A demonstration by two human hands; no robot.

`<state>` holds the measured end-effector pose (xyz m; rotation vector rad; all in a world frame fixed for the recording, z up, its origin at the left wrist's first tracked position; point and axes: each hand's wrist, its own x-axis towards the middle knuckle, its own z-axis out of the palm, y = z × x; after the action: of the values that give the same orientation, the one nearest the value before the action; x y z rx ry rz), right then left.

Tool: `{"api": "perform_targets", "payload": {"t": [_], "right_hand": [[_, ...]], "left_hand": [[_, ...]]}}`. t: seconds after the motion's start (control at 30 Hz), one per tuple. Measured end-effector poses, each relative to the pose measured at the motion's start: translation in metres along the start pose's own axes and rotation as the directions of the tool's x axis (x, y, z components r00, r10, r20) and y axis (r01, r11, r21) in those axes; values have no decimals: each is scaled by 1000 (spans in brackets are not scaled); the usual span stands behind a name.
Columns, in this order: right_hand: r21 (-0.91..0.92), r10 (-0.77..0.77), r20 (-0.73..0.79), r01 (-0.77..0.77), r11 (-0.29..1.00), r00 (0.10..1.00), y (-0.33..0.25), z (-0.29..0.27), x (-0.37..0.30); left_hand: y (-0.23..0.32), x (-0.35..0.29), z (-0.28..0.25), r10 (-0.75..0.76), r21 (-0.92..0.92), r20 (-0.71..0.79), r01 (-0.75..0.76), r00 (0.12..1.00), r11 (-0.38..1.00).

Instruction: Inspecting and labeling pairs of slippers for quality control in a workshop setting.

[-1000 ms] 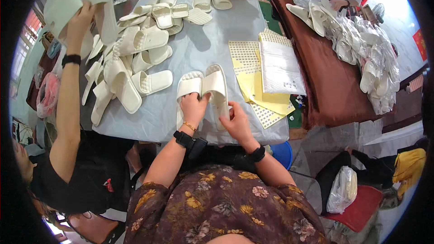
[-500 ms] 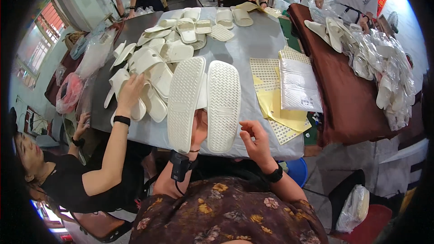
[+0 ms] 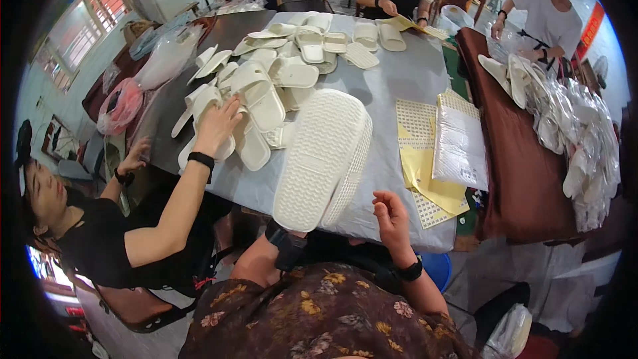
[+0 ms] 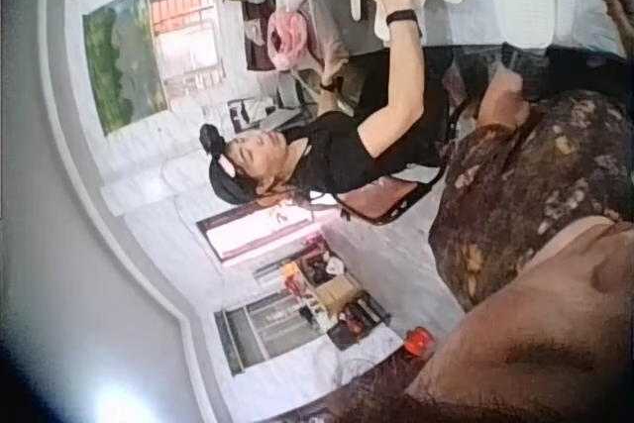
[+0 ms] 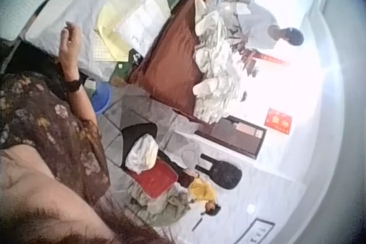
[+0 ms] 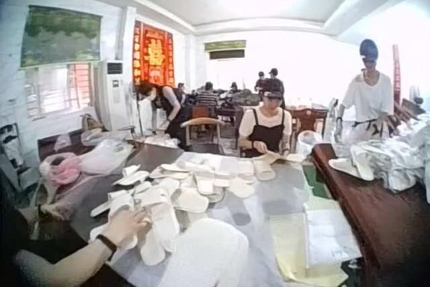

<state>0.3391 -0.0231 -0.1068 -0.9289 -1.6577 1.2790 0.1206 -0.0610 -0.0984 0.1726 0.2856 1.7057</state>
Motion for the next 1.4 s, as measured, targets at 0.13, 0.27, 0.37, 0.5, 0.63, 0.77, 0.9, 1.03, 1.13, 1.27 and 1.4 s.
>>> {"api": "perform_targets", "payload": {"t": [0.13, 0.27, 0.37, 0.5, 0.63, 0.77, 0.9, 1.03, 1.13, 1.27, 1.4], "right_hand": [[113, 84, 24, -87, 990, 996, 1, -4, -2], [258, 139, 64, -151, 954, 988, 2, -4, -2], [286, 225, -6, -214, 934, 974, 18, -3, -2], [112, 290, 12, -290, 951, 957, 79, 1, 1], [-199, 134, -44, -140, 970, 990, 85, 13, 5], [-370, 181, 1, -167, 914, 984, 56, 6, 7], [-359, 91, 7, -83, 930, 996, 71, 9, 6], [-319, 75, -12, -75, 945, 997, 68, 12, 6], [-304, 124, -61, -136, 943, 990, 67, 3, 1], [-301, 47, 26, -37, 953, 999, 74, 19, 5], [-423, 148, 111, -88, 902, 983, 56, 14, 6]], "left_hand": [[1, -4, 1, -20, 629, 56, -20, 998, 777], [-23, 22, -3, 432, 986, 100, -149, 896, 80], [-38, 24, -4, 398, 892, 405, -258, 823, -372], [-46, 21, -45, 182, 712, 355, -139, 917, -688], [-33, 21, -49, 144, 619, 431, -176, 891, -765], [-26, 35, -57, 122, 568, 405, -145, 906, -810], [-22, 43, -56, 87, 570, 418, -187, 904, -800], [-14, 48, -66, 10, 504, 324, -164, 946, -848], [-22, 55, -60, -30, 548, 353, -233, 935, -804], [0, 56, -48, 34, 653, 212, -116, 977, -749], [0, 62, -72, -71, 649, 328, -279, 942, -708]]}}
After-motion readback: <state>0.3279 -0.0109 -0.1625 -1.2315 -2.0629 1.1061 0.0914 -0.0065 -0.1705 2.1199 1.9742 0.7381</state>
